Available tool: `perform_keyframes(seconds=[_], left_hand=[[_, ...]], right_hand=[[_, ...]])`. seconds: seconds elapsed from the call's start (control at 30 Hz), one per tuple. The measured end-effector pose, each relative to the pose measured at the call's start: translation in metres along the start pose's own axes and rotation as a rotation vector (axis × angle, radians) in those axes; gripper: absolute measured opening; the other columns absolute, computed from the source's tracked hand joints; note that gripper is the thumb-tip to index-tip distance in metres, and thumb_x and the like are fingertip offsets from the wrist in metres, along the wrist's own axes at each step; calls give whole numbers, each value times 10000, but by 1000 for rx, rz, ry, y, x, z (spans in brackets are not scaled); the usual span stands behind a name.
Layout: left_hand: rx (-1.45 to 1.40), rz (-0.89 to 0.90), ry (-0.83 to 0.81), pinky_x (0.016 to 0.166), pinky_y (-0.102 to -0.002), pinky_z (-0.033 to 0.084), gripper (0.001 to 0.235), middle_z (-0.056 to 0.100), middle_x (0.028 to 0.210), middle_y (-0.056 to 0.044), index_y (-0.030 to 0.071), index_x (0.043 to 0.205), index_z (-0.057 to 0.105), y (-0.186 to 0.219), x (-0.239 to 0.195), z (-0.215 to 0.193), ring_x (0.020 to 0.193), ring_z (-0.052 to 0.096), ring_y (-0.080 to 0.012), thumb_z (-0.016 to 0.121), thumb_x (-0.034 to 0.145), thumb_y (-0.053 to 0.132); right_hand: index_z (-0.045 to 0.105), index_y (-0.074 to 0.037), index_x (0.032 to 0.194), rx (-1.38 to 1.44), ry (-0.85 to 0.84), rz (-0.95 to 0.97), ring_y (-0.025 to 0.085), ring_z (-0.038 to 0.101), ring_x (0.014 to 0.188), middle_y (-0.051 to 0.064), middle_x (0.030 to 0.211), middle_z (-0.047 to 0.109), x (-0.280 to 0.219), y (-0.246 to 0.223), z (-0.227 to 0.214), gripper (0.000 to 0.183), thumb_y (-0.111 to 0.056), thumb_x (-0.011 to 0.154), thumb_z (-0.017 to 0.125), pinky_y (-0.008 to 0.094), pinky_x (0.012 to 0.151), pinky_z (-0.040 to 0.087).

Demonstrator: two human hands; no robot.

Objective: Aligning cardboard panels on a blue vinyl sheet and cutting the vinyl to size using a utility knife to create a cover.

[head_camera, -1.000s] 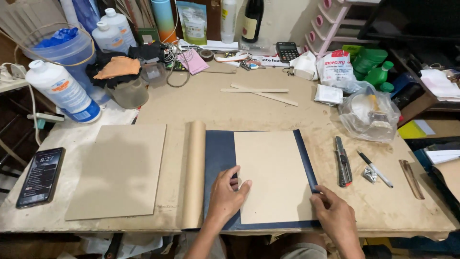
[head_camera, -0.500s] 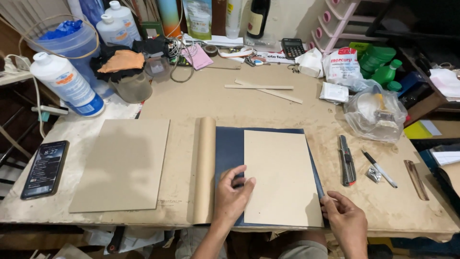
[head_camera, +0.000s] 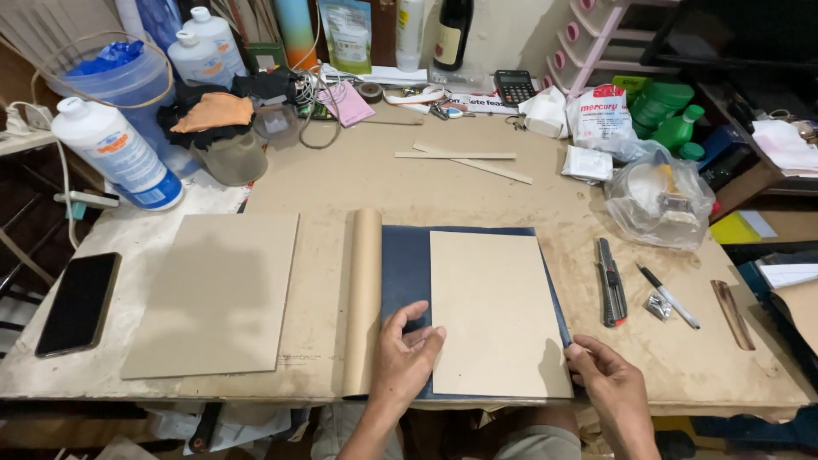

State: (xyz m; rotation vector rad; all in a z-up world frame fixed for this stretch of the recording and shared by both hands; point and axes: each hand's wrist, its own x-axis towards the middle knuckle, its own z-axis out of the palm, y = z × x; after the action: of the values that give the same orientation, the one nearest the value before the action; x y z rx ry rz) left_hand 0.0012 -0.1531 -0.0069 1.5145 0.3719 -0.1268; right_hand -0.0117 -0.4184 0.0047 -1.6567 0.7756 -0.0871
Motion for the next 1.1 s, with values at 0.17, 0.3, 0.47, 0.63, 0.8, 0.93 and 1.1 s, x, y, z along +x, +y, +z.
perform_keyframes(seconds=[0.17,0.3,0.47,0.63,0.8,0.93,1.1], left_hand=[[-90,-12,10,1021,-286,604,562,611,1440,-37,147,1350,653,-9,11,3,1208,743,-224,755,813,277],[-75,-46,-33,968,-295,628,591,600,1486,-20,146,1374,623,0,7,-2,1216,746,-208,754,822,312],[-20,35,-16,932,-263,632,601,624,1406,-53,139,1383,618,-3,10,-3,1096,759,-179,766,823,298],[591,522,24,1135,-485,374,554,445,1486,-204,27,1441,523,-25,25,-32,1399,453,-372,588,960,294],[1341,639,181,1142,-616,261,369,439,1549,-253,68,1126,753,-7,26,-100,1489,307,-475,732,876,339],[1326,519,314,968,-566,499,430,404,1539,-164,180,1296,608,20,12,-153,1351,454,-443,706,882,247],[898,146,198,961,-521,488,663,524,1358,-177,298,1579,358,32,0,-195,1093,625,-435,520,937,333]], right_hand=[[710,2,1303,122,-18,-139,205,629,888,156,967,708,18,24,-5,395,-40,912,745,309,818,514],[687,-26,1343,88,50,-120,146,570,894,60,1004,682,-11,-11,1,429,-55,919,748,283,778,484],[651,-49,1404,207,-92,-224,148,615,869,93,979,680,29,24,3,516,-21,894,724,272,768,493],[678,-109,1421,-59,-55,-246,105,544,863,81,959,678,26,22,14,532,-163,901,774,277,806,468],[610,-118,1500,-312,-96,-81,237,619,1086,238,1200,722,28,13,16,580,-172,937,743,367,959,423],[588,7,1492,-123,-132,-248,293,623,956,293,1113,705,47,50,16,529,-49,980,707,388,862,436],[744,-170,1388,-283,19,-511,121,516,780,55,753,591,35,57,31,414,-202,979,683,268,809,420]])
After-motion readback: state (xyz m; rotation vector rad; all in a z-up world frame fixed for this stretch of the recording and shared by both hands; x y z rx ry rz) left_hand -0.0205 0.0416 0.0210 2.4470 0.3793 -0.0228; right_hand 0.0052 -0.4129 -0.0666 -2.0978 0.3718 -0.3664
